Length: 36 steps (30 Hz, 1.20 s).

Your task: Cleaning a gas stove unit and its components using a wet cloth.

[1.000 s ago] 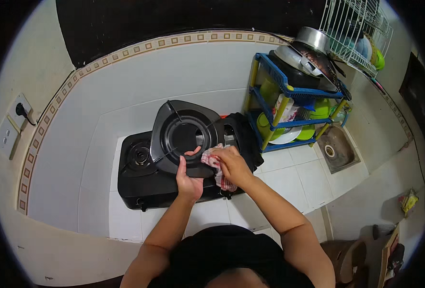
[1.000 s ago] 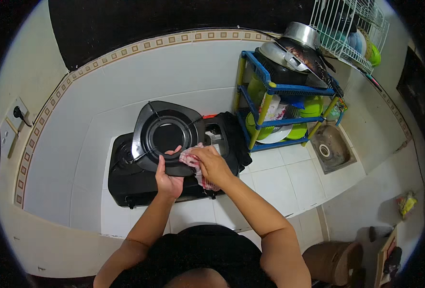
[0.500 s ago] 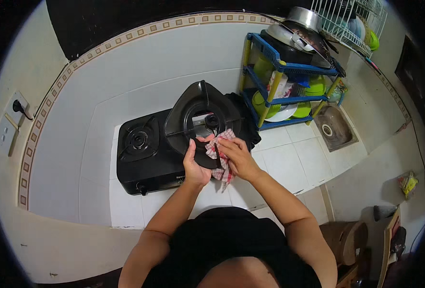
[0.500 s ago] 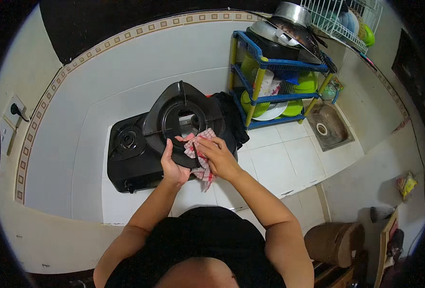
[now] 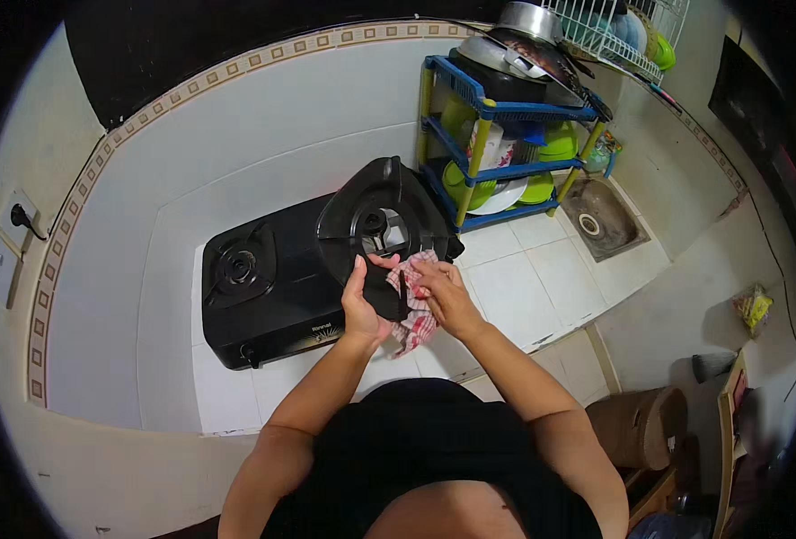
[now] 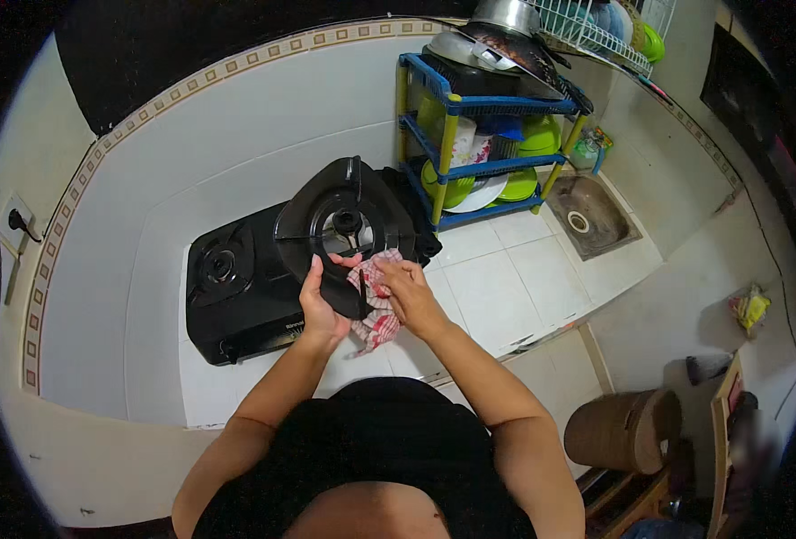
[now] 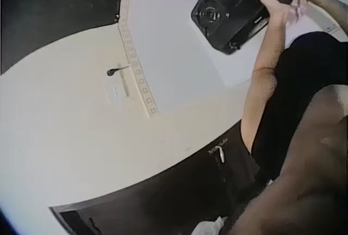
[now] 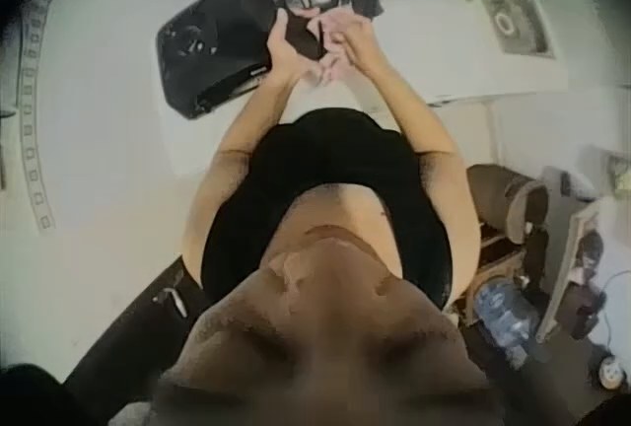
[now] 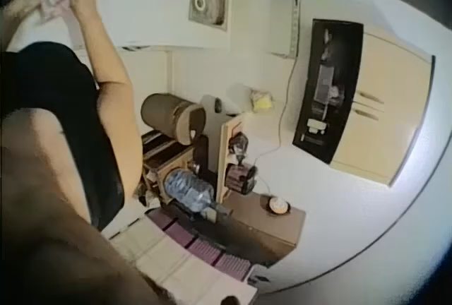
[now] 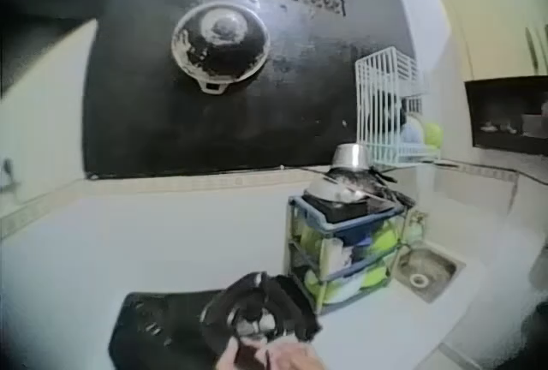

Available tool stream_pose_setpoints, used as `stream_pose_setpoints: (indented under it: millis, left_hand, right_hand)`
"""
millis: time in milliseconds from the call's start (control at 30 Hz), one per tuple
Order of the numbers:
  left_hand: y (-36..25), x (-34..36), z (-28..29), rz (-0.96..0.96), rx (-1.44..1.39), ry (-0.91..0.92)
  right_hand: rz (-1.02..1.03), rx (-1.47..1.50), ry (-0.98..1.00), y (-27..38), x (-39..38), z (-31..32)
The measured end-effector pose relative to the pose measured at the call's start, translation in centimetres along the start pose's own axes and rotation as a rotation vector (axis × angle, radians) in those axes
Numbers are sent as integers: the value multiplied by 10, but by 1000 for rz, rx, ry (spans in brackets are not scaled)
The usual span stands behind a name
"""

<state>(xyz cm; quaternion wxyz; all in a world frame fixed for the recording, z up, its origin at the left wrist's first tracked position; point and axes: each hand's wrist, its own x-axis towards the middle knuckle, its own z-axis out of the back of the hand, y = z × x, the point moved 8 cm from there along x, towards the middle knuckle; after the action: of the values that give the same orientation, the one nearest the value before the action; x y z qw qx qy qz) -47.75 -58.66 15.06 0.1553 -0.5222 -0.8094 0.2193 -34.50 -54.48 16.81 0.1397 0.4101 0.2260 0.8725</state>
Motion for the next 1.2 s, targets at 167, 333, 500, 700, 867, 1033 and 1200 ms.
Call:
stream_pose_setpoints:
  millis: [167, 333, 500, 700, 867, 1033, 1200]
  left_hand:
    - [9, -3, -6, 18, 103, 27]
    - [10, 1, -6, 17, 33, 11]
    - [13, 1, -8, 71, 17, 29]
    - [13, -3, -12, 47, 141, 34]
    - [13, -2, -5, 50, 53, -57]
    - [23, -7, -9, 127, 110, -51]
    - [37, -6, -10, 201, 102, -74]
  right_hand:
    - [-85, -298, -282, -13, -3, 31]
    - [-55, -87, -226, 31, -24, 5]
    - [32, -130, -141, 8, -25, 12]
    - [-155, -221, -177, -9, -23, 11]
    - [-27, -163, -101, 27, -35, -5]
    - [100, -324, -120, -26, -50, 28]
    - [-61, -294, -224, -27, -48, 44]
